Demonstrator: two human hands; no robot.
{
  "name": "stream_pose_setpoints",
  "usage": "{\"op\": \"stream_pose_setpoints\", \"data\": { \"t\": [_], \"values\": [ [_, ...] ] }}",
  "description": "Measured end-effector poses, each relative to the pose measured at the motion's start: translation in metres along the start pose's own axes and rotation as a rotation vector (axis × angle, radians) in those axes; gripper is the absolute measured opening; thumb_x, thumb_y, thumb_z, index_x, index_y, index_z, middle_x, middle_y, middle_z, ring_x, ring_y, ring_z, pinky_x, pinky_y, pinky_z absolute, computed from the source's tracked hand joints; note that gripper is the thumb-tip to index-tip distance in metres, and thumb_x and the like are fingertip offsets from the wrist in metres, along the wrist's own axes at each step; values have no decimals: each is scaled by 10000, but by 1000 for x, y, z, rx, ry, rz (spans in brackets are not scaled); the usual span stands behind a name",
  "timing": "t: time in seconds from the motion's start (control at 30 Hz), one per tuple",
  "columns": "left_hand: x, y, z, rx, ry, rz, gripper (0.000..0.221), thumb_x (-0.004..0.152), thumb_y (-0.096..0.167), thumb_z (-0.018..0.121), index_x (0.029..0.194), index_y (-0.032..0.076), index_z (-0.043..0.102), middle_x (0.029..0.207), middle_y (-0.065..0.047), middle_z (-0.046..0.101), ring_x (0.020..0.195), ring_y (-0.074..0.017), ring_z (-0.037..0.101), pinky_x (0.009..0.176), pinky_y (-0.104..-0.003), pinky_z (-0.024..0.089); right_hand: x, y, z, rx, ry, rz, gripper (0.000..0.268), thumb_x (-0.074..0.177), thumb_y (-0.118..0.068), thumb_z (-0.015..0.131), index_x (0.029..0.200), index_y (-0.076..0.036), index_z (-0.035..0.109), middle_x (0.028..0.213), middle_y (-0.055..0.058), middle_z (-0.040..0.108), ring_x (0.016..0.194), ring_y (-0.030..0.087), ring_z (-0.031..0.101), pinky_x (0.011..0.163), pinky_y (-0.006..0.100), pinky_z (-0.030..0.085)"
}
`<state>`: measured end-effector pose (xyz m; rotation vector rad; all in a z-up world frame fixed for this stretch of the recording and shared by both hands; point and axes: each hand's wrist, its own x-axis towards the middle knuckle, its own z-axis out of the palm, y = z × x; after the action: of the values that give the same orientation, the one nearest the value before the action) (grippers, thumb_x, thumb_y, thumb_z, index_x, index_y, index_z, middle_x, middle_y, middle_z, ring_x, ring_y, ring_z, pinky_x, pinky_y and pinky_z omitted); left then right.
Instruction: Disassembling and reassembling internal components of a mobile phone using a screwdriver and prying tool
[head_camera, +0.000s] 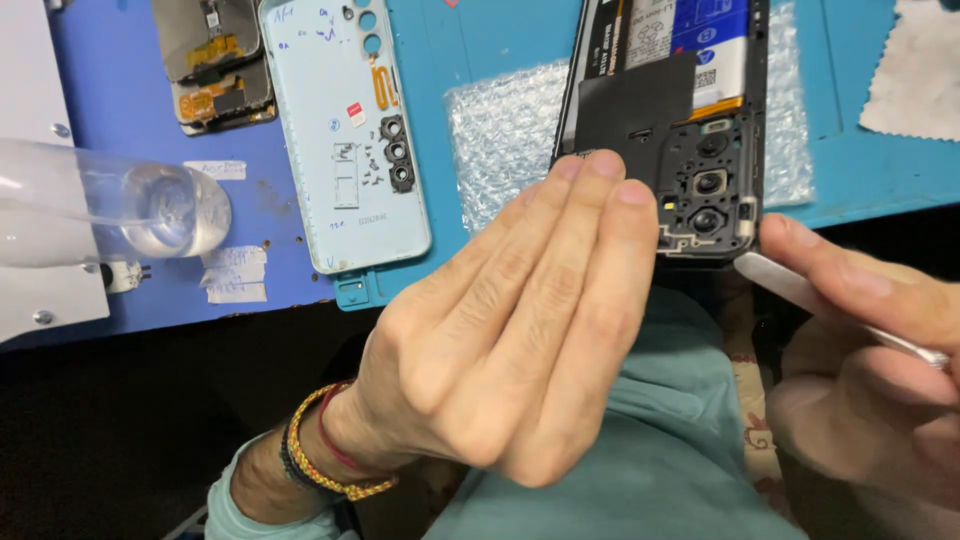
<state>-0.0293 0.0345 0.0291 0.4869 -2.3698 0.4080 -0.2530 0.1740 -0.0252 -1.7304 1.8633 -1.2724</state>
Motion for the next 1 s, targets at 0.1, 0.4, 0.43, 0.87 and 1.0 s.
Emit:
{"op": "stream_pose_setpoints", "data": {
  "t": [0.1, 0.4, 0.43, 0.87, 1.0],
  "values": [
    [1, 2, 3, 33, -20, 31, 352, 1144, 19, 429, 1169, -27, 776, 1151, -163, 821, 1069, -221, 877, 977, -269, 724, 3, 27, -32, 108, -295, 329, 417, 1056, -10, 416, 1381, 153, 620, 1478, 188, 680, 1346, 165, 623, 1199, 210, 385],
    [-25, -8, 13, 55, -23, 206, 281, 1108, 15, 467, 1149, -66, 733, 1107, -190, 812, 1022, -234, 866, 924, -279, 722, -22, -14, 19, 538, -73, 266, 364, 944, 17, 615, 1299, 97, 594, 1466, 294, 699, 1417, 301, 730, 705, 113, 624],
    [-29, -10, 15, 11, 5, 191, 271, 1100, -11, 465, 1144, -92, 719, 1098, -212, 805, 1019, -258, 866, 919, -298, 738, -21, -6, 21, 469, -139, 115, 431, 919, 8, 671, 1332, 96, 583, 1475, 278, 678, 1418, 299, 720, 942, 201, 632],
    [-71, -10, 37, -146, 134, 82, 307, 1118, -44, 372, 1195, -176, 639, 1137, -315, 757, 1057, -379, 847, 937, -397, 778, -19, 33, 31, 475, -448, -114, 462, 1013, -179, 594, 1449, -29, 578, 1593, 241, 602, 1542, 328, 643, 1093, 284, 672],
    [-72, -10, 39, -121, 134, 87, 288, 1117, -39, 398, 1196, -166, 644, 1140, -295, 768, 1061, -357, 849, 950, -377, 770, -20, 33, 31, 418, -444, -145, 467, 1022, -169, 596, 1471, -46, 562, 1609, 222, 590, 1549, 317, 643, 1141, 304, 650]
  ]
}}
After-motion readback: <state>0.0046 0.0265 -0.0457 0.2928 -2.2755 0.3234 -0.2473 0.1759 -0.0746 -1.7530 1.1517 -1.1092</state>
